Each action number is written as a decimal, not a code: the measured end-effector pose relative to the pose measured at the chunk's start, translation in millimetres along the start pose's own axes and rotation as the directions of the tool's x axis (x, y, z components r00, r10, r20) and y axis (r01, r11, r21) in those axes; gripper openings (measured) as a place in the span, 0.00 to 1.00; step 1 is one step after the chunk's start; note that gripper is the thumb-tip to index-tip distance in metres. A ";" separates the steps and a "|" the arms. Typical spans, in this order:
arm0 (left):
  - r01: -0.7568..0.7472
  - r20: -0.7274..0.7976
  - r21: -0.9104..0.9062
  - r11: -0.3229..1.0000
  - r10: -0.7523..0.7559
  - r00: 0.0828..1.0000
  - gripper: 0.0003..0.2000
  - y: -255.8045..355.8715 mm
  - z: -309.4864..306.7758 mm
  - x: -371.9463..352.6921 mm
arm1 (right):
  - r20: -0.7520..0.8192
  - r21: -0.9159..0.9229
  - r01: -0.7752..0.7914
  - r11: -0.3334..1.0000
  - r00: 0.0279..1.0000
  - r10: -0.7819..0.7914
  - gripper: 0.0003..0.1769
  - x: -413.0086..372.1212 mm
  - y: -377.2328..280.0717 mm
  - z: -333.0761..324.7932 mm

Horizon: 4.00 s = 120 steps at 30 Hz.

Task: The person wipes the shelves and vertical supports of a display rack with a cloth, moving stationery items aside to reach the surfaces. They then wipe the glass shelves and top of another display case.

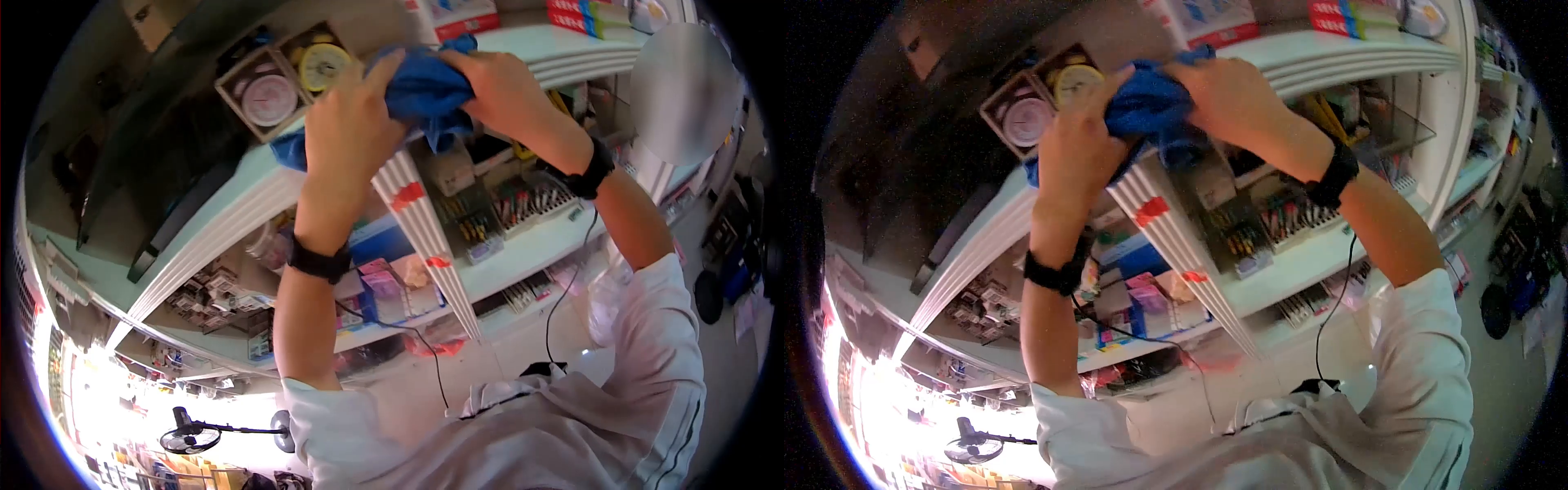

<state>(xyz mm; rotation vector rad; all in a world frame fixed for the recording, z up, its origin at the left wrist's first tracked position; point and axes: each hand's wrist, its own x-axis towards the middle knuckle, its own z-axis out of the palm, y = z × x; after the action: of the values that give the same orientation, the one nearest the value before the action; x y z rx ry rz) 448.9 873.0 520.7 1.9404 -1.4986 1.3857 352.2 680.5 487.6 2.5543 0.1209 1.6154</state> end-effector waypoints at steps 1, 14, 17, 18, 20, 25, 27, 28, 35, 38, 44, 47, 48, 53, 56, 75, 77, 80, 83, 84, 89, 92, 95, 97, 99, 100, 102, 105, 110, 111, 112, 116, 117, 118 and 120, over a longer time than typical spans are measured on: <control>-0.022 -0.021 -0.015 1.000 0.021 1.000 0.32 8.7 9.2 5.4 | -0.040 -0.018 0.030 0.999 0.999 -0.031 0.27 -7.5 11.2 -5.7; 0.042 -0.075 -0.317 0.947 -0.069 0.995 0.34 171.1 131.3 -77.8 | -0.063 0.509 -0.052 0.859 0.993 0.098 0.39 -196.7 83.5 -7.5; 0.098 -0.017 -0.375 0.922 -0.113 0.993 0.34 223.8 173.7 -133.0 | 0.097 0.583 -0.175 0.793 0.985 0.146 0.40 -284.8 88.0 8.9; 0.120 0.014 -0.399 0.909 -0.124 0.992 0.34 241.1 187.8 -149.6 | 0.123 0.603 -0.195 0.773 0.981 0.151 0.41 -313.1 90.0 13.7; 0.329 0.224 -0.423 0.845 -0.254 0.941 0.36 272.0 226.8 -183.1 | 0.279 0.555 -0.365 0.747 0.928 0.246 0.41 -363.3 92.5 33.1; 0.611 0.654 -0.330 0.720 -0.292 0.698 0.40 315.4 326.3 -260.7 | 0.561 0.278 -0.547 0.789 0.760 0.329 0.36 -460.9 119.2 92.1; 0.630 0.741 -0.295 0.718 -0.244 0.625 0.40 343.8 354.9 -273.8 | 0.439 0.192 -0.401 0.896 0.852 0.287 0.31 -502.7 136.9 111.8; 0.609 0.746 -0.235 0.757 -0.261 0.612 0.40 357.3 351.7 -264.3 | 0.504 0.195 -0.470 0.861 0.801 0.323 0.30 -507.0 139.9 101.9; 0.467 0.691 -0.182 0.865 -0.225 0.686 0.38 370.4 334.7 -285.0 | 0.687 0.130 -0.605 0.786 0.626 0.369 0.29 -529.2 118.4 73.2; 0.574 0.682 -0.171 0.801 -0.324 0.656 0.37 345.9 314.5 -298.1 | 0.672 0.277 -0.554 0.785 0.695 0.254 0.29 -512.1 99.4 90.4; 0.687 0.618 -0.006 0.727 -0.537 0.573 0.30 288.2 292.3 -326.1 | 0.675 0.416 -0.495 0.763 0.730 0.105 0.31 -466.8 58.0 141.7; 0.656 0.582 0.101 0.748 -0.580 0.571 0.26 289.6 312.9 -316.0 | 0.629 0.421 -0.519 0.744 0.758 0.173 0.30 -476.5 61.2 165.9; 0.658 0.591 0.081 0.749 -0.568 0.573 0.24 289.3 320.3 -310.3 | 0.603 0.428 -0.516 0.742 0.775 0.191 0.29 -475.7 65.6 166.0; 0.636 0.600 -0.080 0.768 -0.472 0.646 0.20 304.3 350.9 -283.4 | 0.637 0.254 -0.635 0.729 0.677 0.368 0.26 -486.0 81.4 143.8; 0.615 0.626 -0.171 0.770 -0.397 0.671 0.20 315.2 358.8 -272.0 | 0.621 0.219 -0.665 0.714 0.659 0.423 0.26 -495.5 92.1 128.3; 0.697 0.619 -0.136 0.704 -0.489 0.614 0.24 247.0 313.3 -328.8 | 0.660 0.308 -0.566 0.765 0.706 0.257 0.32 -469.6 27.9 183.9; 0.687 0.638 -0.117 0.718 -0.476 0.605 0.24 248.1 316.9 -320.1 | 0.687 0.222 -0.599 0.770 0.656 0.312 0.27 -464.1 28.7 177.9; 0.665 0.597 -0.200 0.719 -0.449 0.665 0.21 253.1 340.6 -319.0 | 0.680 0.152 -0.637 0.756 0.623 0.388 0.25 -470.9 36.8 175.5; 0.623 0.544 -0.297 0.724 -0.407 0.734 0.20 258.8 357.4 -318.4 | 0.684 0.054 -0.679 0.732 0.560 0.468 0.28 -465.0 37.9 159.9; 0.626 0.551 -0.315 0.713 -0.400 0.732 0.20 260.5 357.1 -316.2 | 0.688 0.038 -0.694 0.719 0.540 0.485 0.30 -464.6 38.6 156.3; 0.631 0.593 -0.439 0.640 -0.321 0.738 0.22 247.6 329.2 -329.9 | 0.689 -0.014 -0.667 0.745 0.533 0.491 0.33 -462.5 13.1 143.1; 0.626 0.611 -0.417 0.659 -0.307 0.730 0.23 233.3 309.5 -348.7 | 0.699 0.019 -0.623 0.782 0.567 0.435 0.32 -471.4 -7.0 146.8; 0.647 0.618 -0.369 0.668 -0.343 0.707 0.24 217.5 288.5 -367.4 | 0.742 0.059 -0.601 0.797 0.561 0.368 0.31 -454.3 -31.5 154.1; 0.660 0.605 -0.335 0.673 -0.383 0.698 0.23 210.7 282.9 -375.9 | 0.776 0.081 -0.595 0.800 0.541 0.324 0.30 -443.8 -39.9 163.0; 0.678 0.572 -0.332 0.656 -0.432 0.697 0.22 208.1 281.5 -376.2 | 0.784 0.120 -0.586 0.801 0.551 0.286 0.31 -441.1 -39.3 170.9; 0.684 0.577 -0.315 0.658 -0.440 0.689 0.22 210.0 282.4 -374.8 | 0.758 0.137 -0.580 0.803 0.583 0.292 0.31 -441.2 -38.0 171.9; 0.696 0.582 -0.269 0.666 -0.463 0.668 0.20 216.1 283.0 -371.1 | 0.703 0.180 -0.561 0.808 0.648 0.293 0.31 -444.4 -35.8 171.9; 0.645 0.566 -0.251 0.722 -0.431 0.703 0.19 219.6 281.9 -364.9 | 0.682 0.245 -0.587 0.772 0.670 0.293 0.31 -461.7 -34.2 179.8; 0.634 0.586 -0.194 0.748 -0.430 0.687 0.18 242.9 285.0 -354.7 | 0.673 0.328 -0.528 0.784 0.713 0.198 0.33 -471.7 -11.7 169.2; 0.623 0.568 -0.170 0.763 -0.441 0.695 0.19 254.5 283.9 -354.8 | 0.663 0.331 -0.493 0.805 0.729 0.174 0.32 -466.9 -0.3 152.7; 0.612 0.535 -0.148 0.777 -0.458 0.711 0.19 282.7 303.4 -336.2 | 0.645 0.333 -0.443 0.832 0.751 0.141 0.31 -467.8 38.3 132.1; 0.614 0.595 -0.178 0.769 -0.413 0.689 0.21 347.4 344.5 -295.2 | 0.679 0.329 -0.487 0.809 0.718 0.156 0.31 -517.9 109.5 115.0; 0.588 0.582 -0.206 0.782 -0.385 0.716 0.22 362.9 356.0 -283.0 | 0.666 0.321 -0.480 0.816 0.728 0.166 0.31 -524.9 130.6 105.8; 0.580 0.580 -0.226 0.783 -0.370 0.726 0.22 379.4 366.5 -269.7 | 0.655 0.312 -0.478 0.821 0.734 0.178 0.31 -533.8 152.2 95.0; 0.565 0.583 -0.267 0.781 -0.336 0.740 0.22 412.8 385.4 -242.4 | 0.639 0.295 -0.497 0.816 0.738 0.218 0.32 -550.4 188.5 74.5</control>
<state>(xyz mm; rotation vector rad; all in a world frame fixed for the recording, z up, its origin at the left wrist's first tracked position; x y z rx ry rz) 283.6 563.1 16.4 2.2492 -1.2229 0.2884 184.7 418.4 -9.7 3.5124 -0.0963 0.8494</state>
